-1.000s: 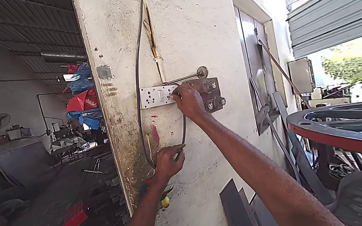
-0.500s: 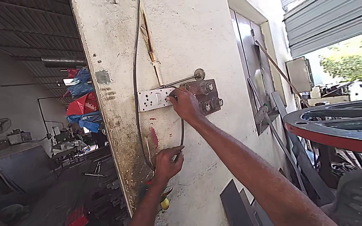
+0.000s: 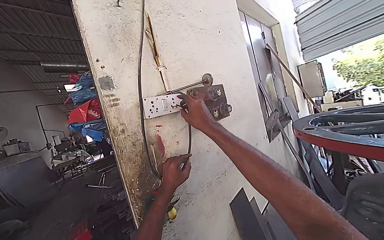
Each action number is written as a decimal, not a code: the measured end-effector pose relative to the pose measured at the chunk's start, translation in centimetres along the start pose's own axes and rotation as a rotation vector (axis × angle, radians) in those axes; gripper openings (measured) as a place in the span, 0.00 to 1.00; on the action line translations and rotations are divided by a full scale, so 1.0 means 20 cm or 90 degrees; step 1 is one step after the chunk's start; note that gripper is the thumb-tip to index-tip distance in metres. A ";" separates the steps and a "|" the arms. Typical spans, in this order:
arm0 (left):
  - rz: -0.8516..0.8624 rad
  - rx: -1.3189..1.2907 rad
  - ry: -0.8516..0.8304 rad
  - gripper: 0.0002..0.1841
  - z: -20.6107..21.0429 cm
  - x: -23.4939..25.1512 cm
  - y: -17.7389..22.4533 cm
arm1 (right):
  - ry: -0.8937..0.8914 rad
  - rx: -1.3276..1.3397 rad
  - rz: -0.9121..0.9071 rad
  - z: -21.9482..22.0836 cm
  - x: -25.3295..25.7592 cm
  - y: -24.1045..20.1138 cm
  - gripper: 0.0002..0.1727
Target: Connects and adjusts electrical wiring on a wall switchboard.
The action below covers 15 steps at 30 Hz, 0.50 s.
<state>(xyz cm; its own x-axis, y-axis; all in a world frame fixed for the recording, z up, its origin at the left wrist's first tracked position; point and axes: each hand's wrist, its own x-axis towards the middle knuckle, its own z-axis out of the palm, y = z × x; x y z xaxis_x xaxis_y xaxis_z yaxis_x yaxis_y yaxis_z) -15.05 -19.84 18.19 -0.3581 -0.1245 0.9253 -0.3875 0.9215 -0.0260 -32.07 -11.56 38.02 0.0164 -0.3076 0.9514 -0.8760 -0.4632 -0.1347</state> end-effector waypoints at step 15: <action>0.000 -0.010 0.006 0.16 -0.01 0.00 0.01 | 0.080 -0.064 0.060 0.08 0.02 -0.06 0.43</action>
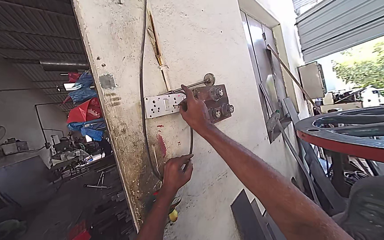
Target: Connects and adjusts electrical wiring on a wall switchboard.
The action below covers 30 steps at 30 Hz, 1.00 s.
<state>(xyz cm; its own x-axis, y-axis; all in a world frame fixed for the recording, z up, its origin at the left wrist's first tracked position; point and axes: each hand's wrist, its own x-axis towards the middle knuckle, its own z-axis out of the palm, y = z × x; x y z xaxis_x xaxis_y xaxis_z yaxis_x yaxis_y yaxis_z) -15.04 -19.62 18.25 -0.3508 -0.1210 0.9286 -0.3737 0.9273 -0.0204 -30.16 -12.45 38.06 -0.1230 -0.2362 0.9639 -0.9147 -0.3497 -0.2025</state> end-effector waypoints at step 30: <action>0.000 0.019 0.000 0.17 0.01 0.00 0.00 | -0.014 0.181 0.104 -0.08 0.00 0.02 0.39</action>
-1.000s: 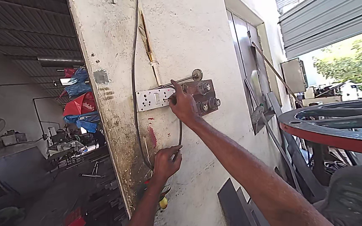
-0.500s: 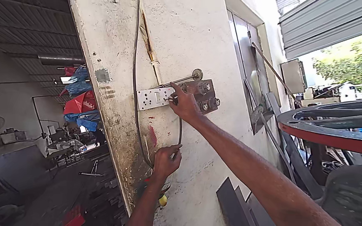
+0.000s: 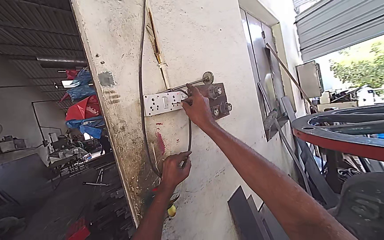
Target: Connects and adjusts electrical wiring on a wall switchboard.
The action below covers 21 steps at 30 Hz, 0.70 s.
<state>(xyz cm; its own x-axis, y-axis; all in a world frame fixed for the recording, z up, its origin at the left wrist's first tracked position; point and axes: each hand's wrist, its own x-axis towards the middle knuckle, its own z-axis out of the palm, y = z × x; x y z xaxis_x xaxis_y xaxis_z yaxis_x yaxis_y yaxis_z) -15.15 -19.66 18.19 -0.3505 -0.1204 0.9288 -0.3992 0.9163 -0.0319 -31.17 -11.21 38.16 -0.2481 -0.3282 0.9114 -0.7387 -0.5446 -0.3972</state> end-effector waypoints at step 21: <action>0.026 -0.155 -0.053 0.26 -0.02 -0.03 -0.05 | -0.117 0.024 -0.231 -0.62 -2.43 0.15 0.15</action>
<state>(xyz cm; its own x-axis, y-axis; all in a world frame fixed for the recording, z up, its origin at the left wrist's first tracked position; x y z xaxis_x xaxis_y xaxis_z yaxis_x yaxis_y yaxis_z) -14.12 -20.34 17.87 -0.4348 -0.1040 0.8945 -0.1720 0.9846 0.0308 -29.11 12.67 -5.89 0.1424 -0.2401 0.9602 -0.7336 -0.6769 -0.0605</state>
